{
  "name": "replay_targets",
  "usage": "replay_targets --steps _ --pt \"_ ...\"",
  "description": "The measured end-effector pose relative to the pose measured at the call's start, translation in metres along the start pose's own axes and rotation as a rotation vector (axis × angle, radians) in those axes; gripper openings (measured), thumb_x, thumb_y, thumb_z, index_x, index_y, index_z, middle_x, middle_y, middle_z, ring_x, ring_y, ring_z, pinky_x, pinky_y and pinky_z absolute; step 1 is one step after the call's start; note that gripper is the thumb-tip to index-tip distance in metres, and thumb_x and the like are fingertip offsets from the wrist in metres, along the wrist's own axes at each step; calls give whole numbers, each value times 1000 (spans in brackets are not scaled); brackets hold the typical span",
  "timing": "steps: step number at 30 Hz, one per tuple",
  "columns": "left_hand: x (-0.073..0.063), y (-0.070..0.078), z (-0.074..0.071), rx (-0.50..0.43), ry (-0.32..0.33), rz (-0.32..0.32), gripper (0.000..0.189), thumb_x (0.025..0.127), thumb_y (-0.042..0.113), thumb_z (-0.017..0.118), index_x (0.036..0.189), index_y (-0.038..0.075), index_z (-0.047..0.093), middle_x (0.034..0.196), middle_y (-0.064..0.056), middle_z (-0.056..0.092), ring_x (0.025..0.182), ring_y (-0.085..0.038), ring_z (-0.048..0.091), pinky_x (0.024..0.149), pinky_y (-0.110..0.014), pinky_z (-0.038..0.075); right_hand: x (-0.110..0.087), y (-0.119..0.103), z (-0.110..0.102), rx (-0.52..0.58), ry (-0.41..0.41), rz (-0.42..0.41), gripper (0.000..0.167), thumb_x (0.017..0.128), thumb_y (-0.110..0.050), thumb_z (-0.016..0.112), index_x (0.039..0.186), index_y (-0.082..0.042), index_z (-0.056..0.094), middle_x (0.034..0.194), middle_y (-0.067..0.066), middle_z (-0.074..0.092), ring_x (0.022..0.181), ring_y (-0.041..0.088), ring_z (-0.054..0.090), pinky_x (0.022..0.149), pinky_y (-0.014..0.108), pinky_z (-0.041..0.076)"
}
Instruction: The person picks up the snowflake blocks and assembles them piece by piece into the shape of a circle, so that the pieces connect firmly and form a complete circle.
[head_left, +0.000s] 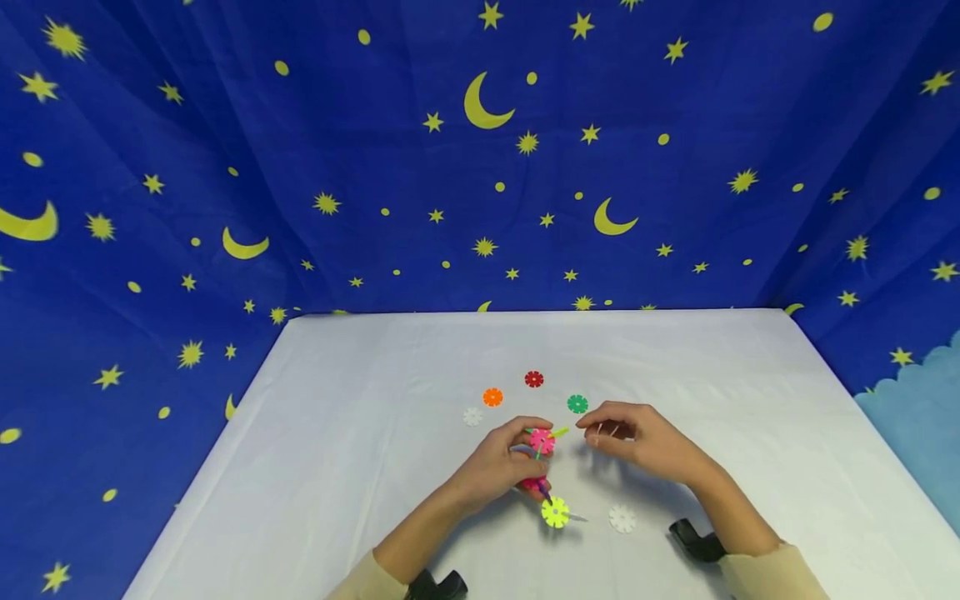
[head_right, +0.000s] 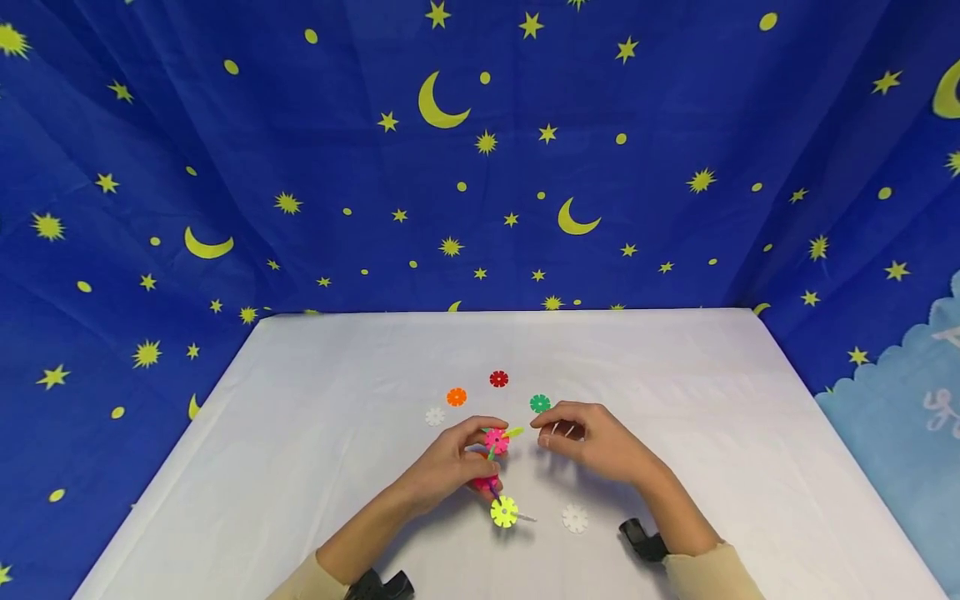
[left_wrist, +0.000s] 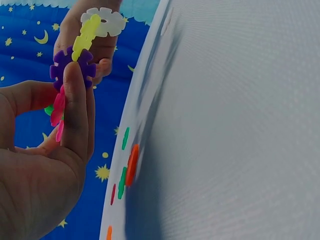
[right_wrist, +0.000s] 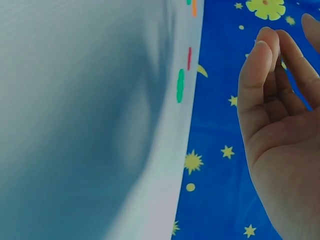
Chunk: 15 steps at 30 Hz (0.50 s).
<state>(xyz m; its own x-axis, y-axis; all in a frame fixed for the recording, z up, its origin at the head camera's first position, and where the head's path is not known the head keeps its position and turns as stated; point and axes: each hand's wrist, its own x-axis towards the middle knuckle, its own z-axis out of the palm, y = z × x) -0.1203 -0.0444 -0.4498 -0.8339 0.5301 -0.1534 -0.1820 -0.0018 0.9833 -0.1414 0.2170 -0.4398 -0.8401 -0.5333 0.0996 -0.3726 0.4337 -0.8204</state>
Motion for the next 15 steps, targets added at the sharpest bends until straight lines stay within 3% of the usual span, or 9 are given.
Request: replay_targets --steps 15 --pt "2 -5 -1 6 35 5 50 85 -3 64 132 1 48 112 -23 57 62 -20 65 61 -33 56 -19 12 -10 -12 -129 -9 19 90 -18 70 108 -14 69 94 -3 66 79 14 59 69 27 50"
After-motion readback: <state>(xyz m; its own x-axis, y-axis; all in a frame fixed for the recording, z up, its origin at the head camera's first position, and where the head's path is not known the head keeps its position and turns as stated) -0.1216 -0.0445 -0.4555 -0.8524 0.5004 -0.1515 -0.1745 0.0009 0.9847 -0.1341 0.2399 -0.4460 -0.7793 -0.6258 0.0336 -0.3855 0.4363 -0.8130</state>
